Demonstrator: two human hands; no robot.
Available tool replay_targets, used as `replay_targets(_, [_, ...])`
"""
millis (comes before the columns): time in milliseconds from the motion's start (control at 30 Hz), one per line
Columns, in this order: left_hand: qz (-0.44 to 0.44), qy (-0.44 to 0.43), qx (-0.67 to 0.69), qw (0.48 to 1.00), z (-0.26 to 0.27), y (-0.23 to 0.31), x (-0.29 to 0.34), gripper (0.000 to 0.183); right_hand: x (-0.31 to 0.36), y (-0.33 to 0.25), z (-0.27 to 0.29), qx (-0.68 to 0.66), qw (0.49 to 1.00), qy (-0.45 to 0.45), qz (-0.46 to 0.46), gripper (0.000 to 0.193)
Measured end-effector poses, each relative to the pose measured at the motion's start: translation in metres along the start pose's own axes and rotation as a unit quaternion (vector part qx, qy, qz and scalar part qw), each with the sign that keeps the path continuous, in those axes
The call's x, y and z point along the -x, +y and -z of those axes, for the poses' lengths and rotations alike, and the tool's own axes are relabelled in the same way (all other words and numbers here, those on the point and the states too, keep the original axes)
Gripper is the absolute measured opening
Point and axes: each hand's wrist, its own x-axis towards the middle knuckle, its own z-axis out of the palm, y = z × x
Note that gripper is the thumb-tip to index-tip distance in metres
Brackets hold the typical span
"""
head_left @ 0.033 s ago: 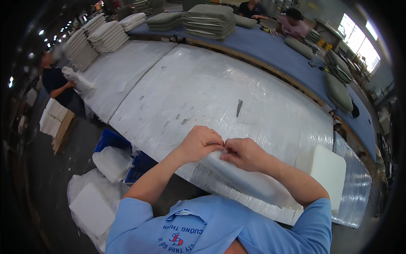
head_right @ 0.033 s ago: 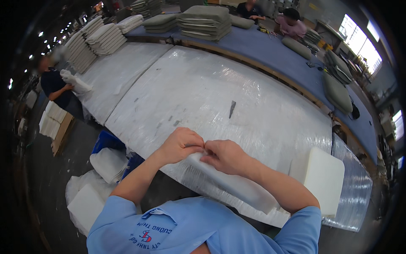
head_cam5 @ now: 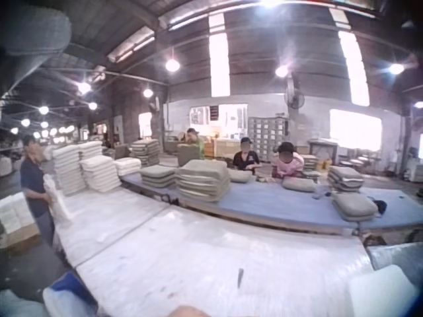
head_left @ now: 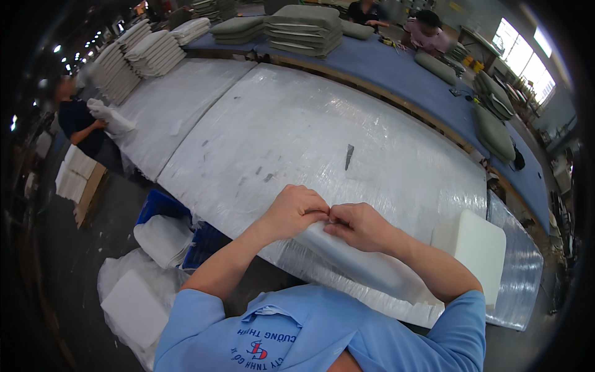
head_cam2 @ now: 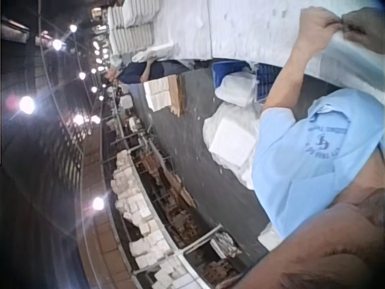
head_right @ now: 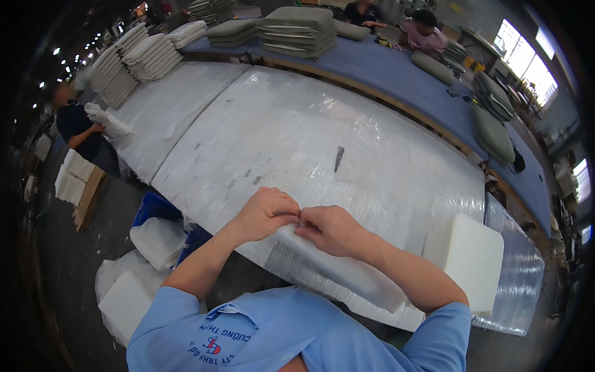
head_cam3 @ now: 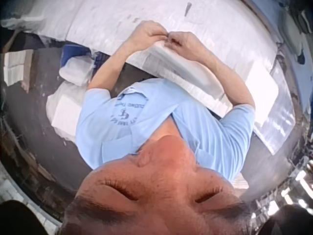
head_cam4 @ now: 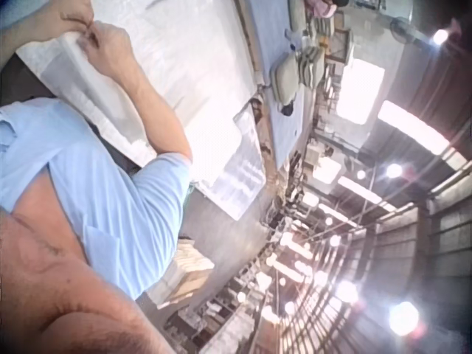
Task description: The person wraps white foam blocks in thin white paper on a large work table. They fold the paper around each block, smooth the edges, and place the wrapped items into a green bag. The person repeats this process for multiple foam blocks.
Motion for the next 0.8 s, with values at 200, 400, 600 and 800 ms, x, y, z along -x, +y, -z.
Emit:
replay_targets(200, [0.026, 0.048, -0.046, 0.997, -0.006, 0.005, -0.006, 0.009, -0.005, 0.012, -0.004, -0.299, 0.932, -0.028, -0.203, 0.023])
replay_targets(400, [0.026, 0.207, -0.173, 0.962, -0.008, 0.021, 0.027, 0.047, -0.005, 0.021, -0.007, -0.293, 0.933, 0.005, -0.210, 0.025])
replay_targets(600, [0.092, 0.154, -0.188, 0.966, -0.041, 0.024, 0.059, 0.084, -0.014, 0.003, -0.001, -0.167, 0.966, -0.025, -0.194, 0.034])
replay_targets(800, [0.119, 0.128, -0.224, 0.959, -0.040, 0.027, 0.057, 0.089, -0.028, 0.005, -0.002, -0.152, 0.971, -0.074, -0.169, 0.043])
